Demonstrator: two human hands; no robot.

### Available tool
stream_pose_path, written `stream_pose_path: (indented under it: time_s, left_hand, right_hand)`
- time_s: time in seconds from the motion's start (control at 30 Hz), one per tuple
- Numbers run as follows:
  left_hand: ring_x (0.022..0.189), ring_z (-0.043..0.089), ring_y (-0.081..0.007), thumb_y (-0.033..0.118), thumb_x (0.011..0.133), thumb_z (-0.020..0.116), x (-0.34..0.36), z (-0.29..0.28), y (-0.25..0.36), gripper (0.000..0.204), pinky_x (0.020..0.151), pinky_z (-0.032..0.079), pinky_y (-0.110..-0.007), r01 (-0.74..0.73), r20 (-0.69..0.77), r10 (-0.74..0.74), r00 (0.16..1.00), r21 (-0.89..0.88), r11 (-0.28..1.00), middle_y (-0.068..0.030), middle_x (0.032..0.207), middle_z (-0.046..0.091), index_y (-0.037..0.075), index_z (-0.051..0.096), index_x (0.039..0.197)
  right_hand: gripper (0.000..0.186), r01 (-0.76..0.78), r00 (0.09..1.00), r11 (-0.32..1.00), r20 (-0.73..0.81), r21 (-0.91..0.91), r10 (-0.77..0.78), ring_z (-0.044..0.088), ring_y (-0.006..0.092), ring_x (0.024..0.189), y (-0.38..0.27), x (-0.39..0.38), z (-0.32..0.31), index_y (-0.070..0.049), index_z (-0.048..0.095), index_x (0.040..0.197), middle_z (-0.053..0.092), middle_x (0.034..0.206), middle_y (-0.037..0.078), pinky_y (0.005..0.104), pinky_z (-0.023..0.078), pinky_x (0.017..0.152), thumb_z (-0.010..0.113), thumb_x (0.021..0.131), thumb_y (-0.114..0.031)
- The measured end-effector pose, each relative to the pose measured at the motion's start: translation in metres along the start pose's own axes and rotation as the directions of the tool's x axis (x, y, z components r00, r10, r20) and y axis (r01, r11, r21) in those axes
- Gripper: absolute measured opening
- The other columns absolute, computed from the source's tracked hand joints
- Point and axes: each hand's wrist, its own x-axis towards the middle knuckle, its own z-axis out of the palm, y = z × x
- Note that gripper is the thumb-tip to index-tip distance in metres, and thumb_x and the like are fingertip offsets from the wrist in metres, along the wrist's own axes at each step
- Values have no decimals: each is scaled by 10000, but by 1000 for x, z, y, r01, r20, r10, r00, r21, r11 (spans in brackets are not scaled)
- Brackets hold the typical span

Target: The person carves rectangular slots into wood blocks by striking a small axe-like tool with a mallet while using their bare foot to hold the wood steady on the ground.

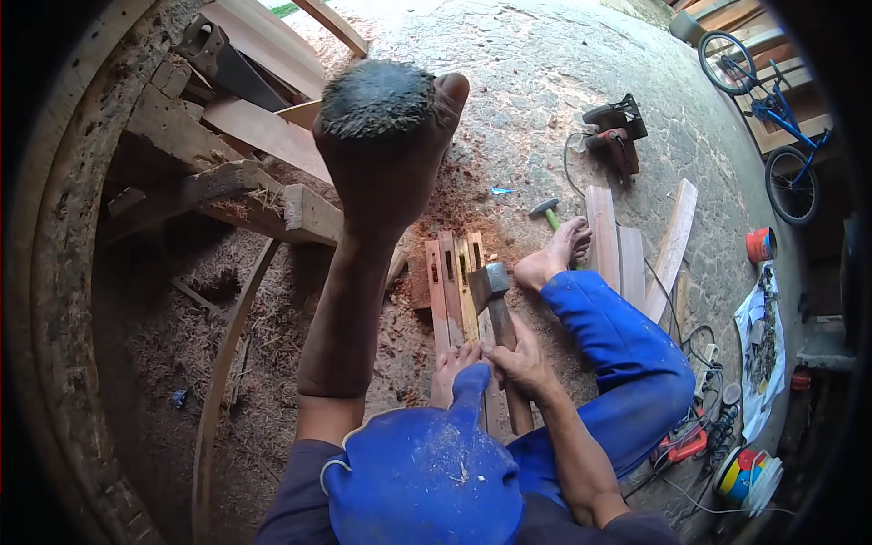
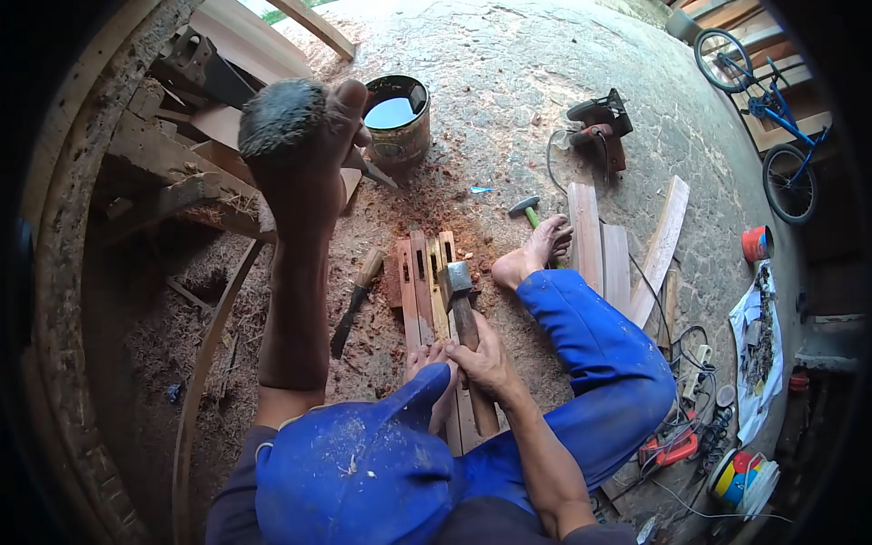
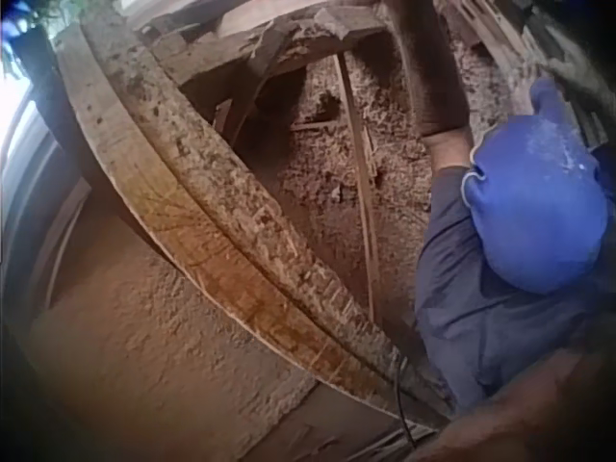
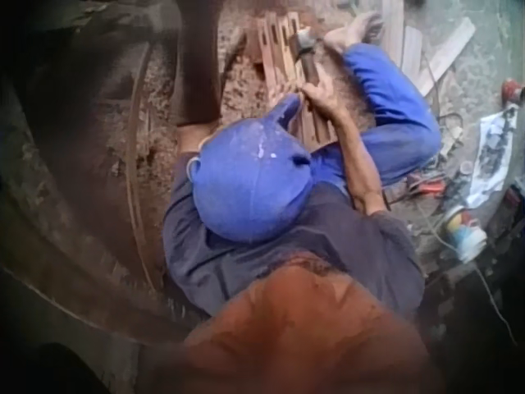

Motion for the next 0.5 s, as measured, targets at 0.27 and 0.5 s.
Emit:
stream_pose_path:
  time_s: [0.27, 0.5]
  left_hand:
    - [620, 623, -121, 176, 826, 826, -84, 36, -89, 247, 622, 519, -302, 182, 54, -177, 983, -112, 977, -16, 685, 660, 28, 632, 790]
    - [627, 657, -119, 181, 828, 822, -94, 41, -99, 227, 623, 534, -307, 290, 70, -282, 957, -203, 935, -31, 673, 679, 30, 662, 770]
  right_hand:
    - [576, 24, 1000, 983, -1, -180, -25, 632, 155, 860, 6, 3, 7, -24, 460, 1388, 648, 1026, 102, 321, 534, 733, 690, 891, -202]
    - [560, -56, 998, 996, 32, -71, 58, 581, 122, 623, 4, 1, 1, -62, 433, 1384, 627, 914, 74, 285, 487, 497, 697, 917, -218]
